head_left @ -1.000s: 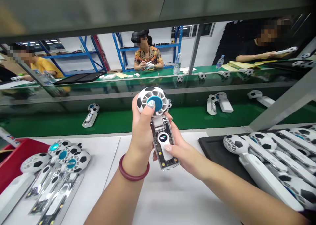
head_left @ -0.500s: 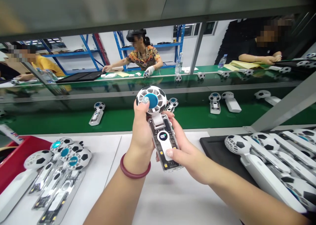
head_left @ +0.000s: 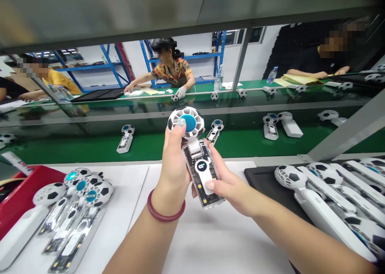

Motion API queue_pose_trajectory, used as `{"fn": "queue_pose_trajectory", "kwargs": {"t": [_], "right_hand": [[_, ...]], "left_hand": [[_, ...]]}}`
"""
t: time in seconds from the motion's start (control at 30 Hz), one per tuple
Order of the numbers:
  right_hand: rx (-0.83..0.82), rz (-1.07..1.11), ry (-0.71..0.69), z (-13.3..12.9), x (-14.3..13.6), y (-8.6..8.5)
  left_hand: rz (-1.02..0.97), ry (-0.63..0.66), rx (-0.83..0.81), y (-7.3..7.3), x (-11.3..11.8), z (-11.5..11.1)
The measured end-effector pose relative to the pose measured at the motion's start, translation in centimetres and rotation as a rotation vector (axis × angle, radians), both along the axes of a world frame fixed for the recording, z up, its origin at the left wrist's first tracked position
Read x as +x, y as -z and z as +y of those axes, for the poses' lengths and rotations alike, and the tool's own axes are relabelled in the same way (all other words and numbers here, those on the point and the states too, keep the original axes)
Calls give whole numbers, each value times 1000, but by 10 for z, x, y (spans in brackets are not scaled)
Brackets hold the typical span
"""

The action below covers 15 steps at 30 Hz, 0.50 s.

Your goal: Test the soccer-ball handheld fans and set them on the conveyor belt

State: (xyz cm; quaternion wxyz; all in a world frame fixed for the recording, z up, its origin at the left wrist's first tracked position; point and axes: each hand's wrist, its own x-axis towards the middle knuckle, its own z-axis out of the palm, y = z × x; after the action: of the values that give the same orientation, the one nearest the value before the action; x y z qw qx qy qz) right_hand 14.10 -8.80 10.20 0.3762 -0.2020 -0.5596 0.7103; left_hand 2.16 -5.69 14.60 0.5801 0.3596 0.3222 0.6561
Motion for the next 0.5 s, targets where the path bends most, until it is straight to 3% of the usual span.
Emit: {"fn": "queue_pose_trajectory", "kwargs": {"t": [0.37, 0.5], "right_hand": [[31, 27, -111, 1, 6, -6], [36, 21, -112, 3, 3, -6]], "left_hand": [[9, -32, 94, 1, 0, -9], [220, -121, 206, 3, 0, -11]]}}
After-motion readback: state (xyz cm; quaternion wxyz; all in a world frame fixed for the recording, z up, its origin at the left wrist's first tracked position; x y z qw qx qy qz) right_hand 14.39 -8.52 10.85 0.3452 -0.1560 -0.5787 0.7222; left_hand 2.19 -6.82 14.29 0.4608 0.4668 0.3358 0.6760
